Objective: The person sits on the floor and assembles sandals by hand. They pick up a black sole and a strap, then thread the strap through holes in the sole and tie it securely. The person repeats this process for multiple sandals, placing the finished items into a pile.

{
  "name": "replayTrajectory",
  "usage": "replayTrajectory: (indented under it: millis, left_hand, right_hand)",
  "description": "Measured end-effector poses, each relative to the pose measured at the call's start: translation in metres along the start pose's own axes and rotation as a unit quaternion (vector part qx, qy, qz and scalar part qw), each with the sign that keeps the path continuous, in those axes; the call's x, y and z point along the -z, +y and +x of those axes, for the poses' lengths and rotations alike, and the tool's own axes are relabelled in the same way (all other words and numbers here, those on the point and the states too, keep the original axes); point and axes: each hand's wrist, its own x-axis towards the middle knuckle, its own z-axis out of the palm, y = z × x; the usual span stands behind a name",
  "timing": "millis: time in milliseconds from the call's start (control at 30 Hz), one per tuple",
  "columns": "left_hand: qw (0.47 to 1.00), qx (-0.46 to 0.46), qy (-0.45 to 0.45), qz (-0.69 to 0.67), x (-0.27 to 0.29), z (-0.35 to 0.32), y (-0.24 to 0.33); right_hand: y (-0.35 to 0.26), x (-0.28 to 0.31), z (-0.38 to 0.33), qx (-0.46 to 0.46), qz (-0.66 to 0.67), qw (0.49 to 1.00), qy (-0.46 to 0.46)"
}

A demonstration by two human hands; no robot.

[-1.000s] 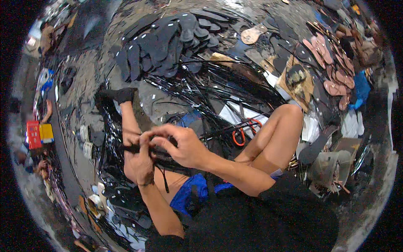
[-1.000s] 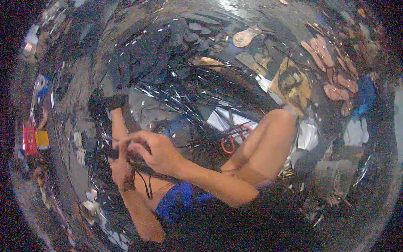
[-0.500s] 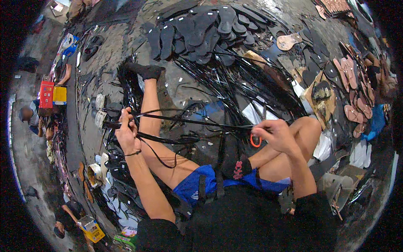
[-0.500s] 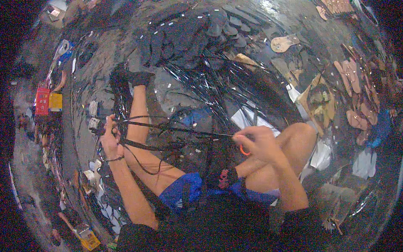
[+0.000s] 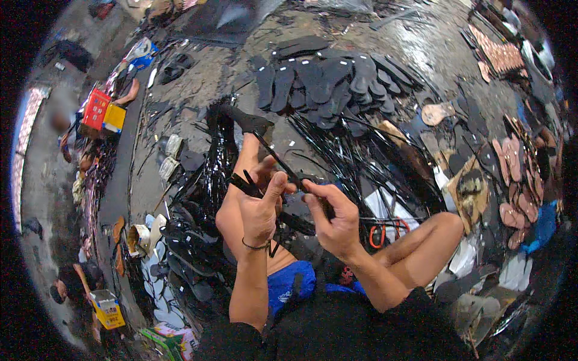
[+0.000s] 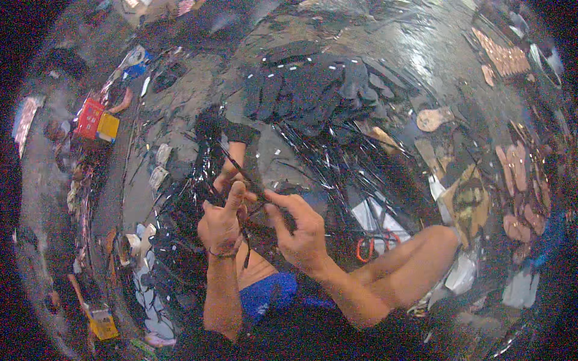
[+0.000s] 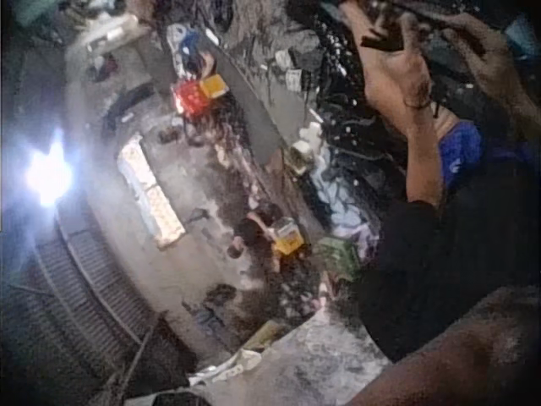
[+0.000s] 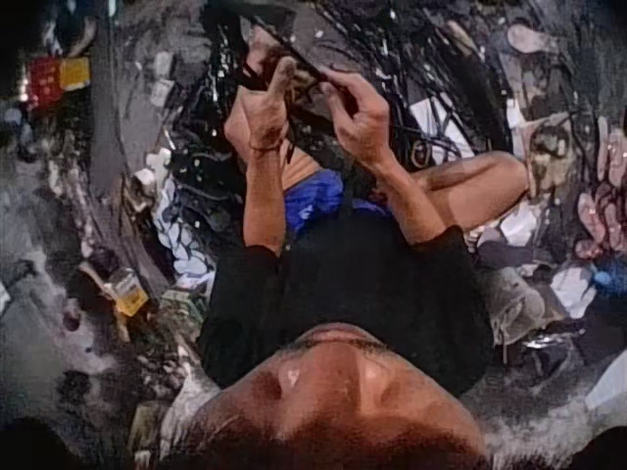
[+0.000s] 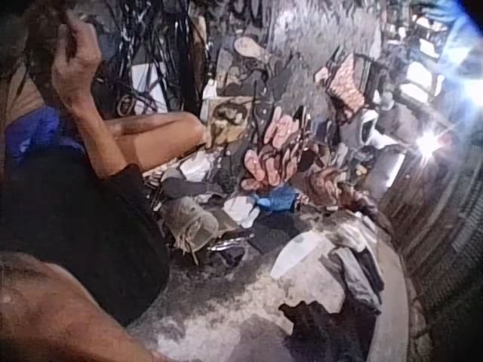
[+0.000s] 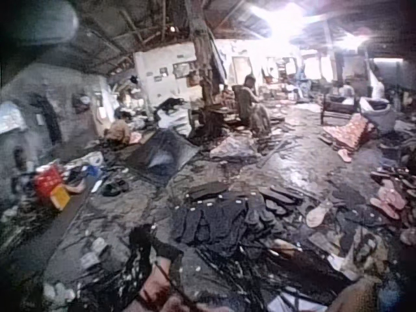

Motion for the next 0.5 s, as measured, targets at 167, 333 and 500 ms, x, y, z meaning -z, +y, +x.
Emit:
replayTrajectory:
  millis: [167, 333, 500]
  left_hand:
    - [0.998, 0.025, 0.011, -0.060, -0.003, -0.005, 0.015]
    - [0.999, 0.048, -0.023, -0.010, -0.001, -0.005, 0.013]
    - [0.993, 0.111, -0.017, -0.039, -0.001, -0.009, 0.033]
  right_hand:
    - [0.006, 0.007, -0.015, -0.149, 0.156, 0.976, -0.007]
    - [0.008, 0.015, -0.018, -0.194, 0.182, 0.963, -0.043]
    - [-0.002, 0.016, -0.011, -0.202, 0.188, 0.961, -0.032]
